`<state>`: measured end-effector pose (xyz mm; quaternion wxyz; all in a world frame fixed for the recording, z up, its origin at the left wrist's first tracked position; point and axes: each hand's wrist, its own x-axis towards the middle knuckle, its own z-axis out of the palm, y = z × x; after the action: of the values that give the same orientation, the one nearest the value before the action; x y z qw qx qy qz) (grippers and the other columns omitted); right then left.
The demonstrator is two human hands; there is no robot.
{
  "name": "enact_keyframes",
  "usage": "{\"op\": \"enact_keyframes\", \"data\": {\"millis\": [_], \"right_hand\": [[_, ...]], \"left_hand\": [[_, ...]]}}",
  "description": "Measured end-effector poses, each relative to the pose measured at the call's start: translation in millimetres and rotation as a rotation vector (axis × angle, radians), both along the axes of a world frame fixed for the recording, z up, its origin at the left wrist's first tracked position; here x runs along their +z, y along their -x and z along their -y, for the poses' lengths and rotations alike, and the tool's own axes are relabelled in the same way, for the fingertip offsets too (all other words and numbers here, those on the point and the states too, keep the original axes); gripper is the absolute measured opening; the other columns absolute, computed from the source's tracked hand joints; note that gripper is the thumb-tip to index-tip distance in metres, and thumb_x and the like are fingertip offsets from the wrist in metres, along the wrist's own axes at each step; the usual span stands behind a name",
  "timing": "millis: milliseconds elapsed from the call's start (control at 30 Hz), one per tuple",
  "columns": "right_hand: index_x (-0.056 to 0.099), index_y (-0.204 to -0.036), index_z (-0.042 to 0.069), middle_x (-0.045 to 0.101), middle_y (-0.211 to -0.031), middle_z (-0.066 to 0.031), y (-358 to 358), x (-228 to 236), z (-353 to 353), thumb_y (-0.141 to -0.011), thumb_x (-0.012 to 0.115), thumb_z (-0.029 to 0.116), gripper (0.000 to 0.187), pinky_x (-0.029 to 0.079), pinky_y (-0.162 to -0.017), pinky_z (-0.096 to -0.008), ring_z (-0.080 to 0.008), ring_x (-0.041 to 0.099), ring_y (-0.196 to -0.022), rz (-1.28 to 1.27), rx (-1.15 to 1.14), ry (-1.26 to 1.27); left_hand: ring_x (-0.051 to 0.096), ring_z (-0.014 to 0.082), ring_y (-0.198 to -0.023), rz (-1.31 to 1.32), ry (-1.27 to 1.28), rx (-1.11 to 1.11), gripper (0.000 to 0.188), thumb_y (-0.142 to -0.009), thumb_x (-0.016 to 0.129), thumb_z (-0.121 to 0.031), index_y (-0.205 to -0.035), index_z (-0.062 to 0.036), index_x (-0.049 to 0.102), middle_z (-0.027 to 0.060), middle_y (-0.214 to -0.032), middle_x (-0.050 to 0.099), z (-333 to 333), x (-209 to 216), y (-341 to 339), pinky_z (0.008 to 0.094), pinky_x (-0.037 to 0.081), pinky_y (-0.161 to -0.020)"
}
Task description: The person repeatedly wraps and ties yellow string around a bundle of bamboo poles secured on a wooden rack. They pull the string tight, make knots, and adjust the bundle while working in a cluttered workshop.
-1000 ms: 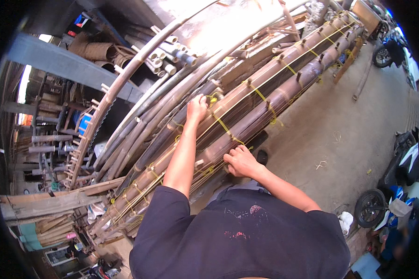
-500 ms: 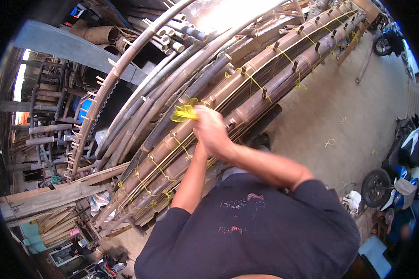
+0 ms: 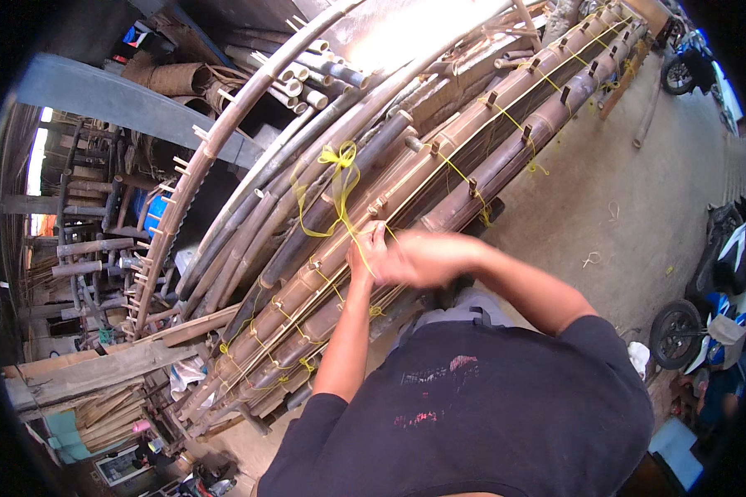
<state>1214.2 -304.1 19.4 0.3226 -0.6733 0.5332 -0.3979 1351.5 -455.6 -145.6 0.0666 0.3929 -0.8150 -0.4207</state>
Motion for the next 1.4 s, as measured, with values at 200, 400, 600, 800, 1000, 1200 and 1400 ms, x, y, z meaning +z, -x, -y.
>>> {"op": "enact_keyframes", "data": {"millis": [200,400,600,800,1000,1200,1400], "right_hand": [[0.055,-0.066,0.0,0.056,-0.065,-0.0235,-54.3,-132.4,-55.0,-0.098,0.053,0.035,0.047,0.046,-0.064,-0.0495,-0.045,0.055,-0.064,0.209,-0.146,-0.195],[0.06,-0.071,0.0,0.062,-0.073,-0.0208,-31.3,-121.0,-83.2,-0.096,0.057,0.032,0.041,0.047,-0.063,-0.0434,-0.0337,0.061,-0.067,0.076,-0.052,-0.134],[0.06,-0.089,0.008,0.061,-0.084,-0.0064,-25.3,-189.1,-142.9,-0.1,0.044,0.049,0.045,0.051,-0.092,-0.0454,-0.0199,0.061,-0.083,1.966,-0.763,0.186],[0.049,-0.137,0.002,0.057,-0.128,-0.0198,-170.5,-189.7,-85.8,-0.096,0.044,0.063,0.073,0.045,-0.103,-0.0539,-0.032,0.057,-0.117,1.977,-0.59,-0.672],[0.061,-0.094,0.009,0.066,-0.086,-0.0048,-232.5,-131.7,36.0,-0.103,0.046,0.037,0.034,0.05,-0.068,-0.0345,-0.0138,0.061,-0.078,1.968,-1.072,-0.082],[0.05,-0.075,0.004,0.047,-0.068,0.0007,-237.3,28.6,75.7,-0.103,0.048,0.019,0.032,0.04,-0.057,-0.0285,-0.0077,0.047,-0.065,0.704,-0.372,0.347],[0.06,-0.09,0.0,0.058,-0.075,-0.0147,-182.4,-22.9,37.7,-0.099,0.056,0.022,0.024,0.047,-0.061,-0.0332,-0.0154,0.055,-0.065,0.233,-0.821,-0.001]], "left_hand": [[0.066,0.0161,-0.081,-0.348,0.074,-0.019,0.022,-0.099,0.055,-0.016,-0.095,0.0008,0.069,0.0074,-0.082,0.07,-19.2,69.3,36.7,0.032,0.051,-0.074],[0.068,0.0389,-0.079,-0.274,0.629,0.144,0.027,-0.098,0.05,-0.023,-0.101,-0.0038,0.069,0.0186,-0.088,0.071,77.6,56.1,92.5,0.0486,0.052,-0.072],[0.064,0.0431,-0.097,0.135,0.346,-0.028,0.032,-0.095,0.05,-0.031,-0.101,-0.006,0.069,0.0233,-0.097,0.069,117.7,16.0,65.1,0.0512,0.049,-0.085],[0.063,0.0454,-0.096,0.034,0.44,-0.011,0.033,-0.097,0.045,-0.028,-0.105,-0.004,0.066,0.0248,-0.1,0.066,101.4,81.6,-60.2,0.0522,0.049,-0.082],[0.063,0.0332,-0.112,0.261,0.222,-0.166,0.041,-0.09,0.064,-0.031,-0.123,-0.0085,0.054,0.0186,-0.115,0.068,28.4,59.8,-159.6,0.0456,0.042,-0.094],[0.065,0.0347,-0.089,-0.265,0.35,-0.108,0.026,-0.087,0.064,-0.028,-0.108,-0.0125,0.058,0.0131,-0.092,0.07,32.4,-6.9,-175.0,0.0493,0.032,-0.077],[0.067,0.0319,-0.089,-0.006,0.362,-0.028,0.022,-0.088,0.064,-0.03,-0.105,-0.0151,0.061,0.0121,-0.087,0.071,21.3,31.8,-158.3,0.0489,0.032,-0.08]]}}
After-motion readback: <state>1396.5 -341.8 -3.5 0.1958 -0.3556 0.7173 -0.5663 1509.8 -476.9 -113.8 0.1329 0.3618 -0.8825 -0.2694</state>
